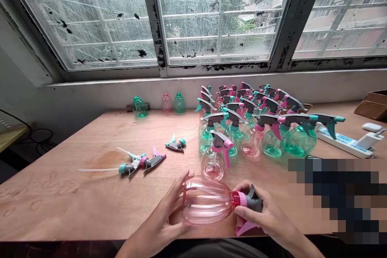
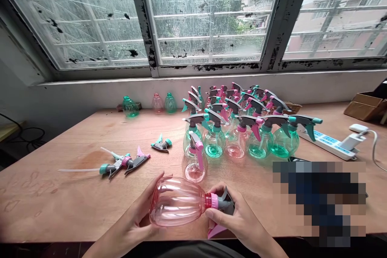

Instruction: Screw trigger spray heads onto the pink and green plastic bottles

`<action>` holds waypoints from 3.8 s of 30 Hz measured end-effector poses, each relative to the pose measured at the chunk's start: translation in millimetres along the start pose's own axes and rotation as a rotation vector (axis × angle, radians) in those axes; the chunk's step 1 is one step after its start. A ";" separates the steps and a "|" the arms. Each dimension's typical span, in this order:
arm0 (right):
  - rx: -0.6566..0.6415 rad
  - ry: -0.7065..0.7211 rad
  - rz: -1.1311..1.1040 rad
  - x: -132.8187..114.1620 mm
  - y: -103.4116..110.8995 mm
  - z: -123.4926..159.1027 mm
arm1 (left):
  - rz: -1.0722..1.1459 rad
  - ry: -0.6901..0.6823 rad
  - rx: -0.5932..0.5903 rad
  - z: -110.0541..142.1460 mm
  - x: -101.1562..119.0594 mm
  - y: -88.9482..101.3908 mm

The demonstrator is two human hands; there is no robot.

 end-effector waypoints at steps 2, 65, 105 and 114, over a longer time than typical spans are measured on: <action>0.002 0.003 0.003 -0.2 -0.1 0.3 | -0.018 0.000 0.010 0.7 0.5 -0.2; -0.072 -0.024 -0.024 3.3 -3.9 1.2 | -0.158 -0.061 -0.039 4.8 9.5 -6.0; -0.187 -0.074 -0.117 6.5 -10.5 3.5 | -0.046 -0.083 -0.126 7.5 9.7 -13.3; -0.212 -0.098 -0.079 11.5 -11.1 4.8 | -0.129 -0.071 -0.154 3.8 18.6 -17.7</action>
Point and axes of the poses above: each hand's wrist, its own z-axis away from the middle knuckle, its own y-axis out of the back of the hand, x = y × z, the point moved 8 cm from there along -z, towards the middle knuckle, and after that the axes turned 7 degrees about z, right-handed, at the moved point
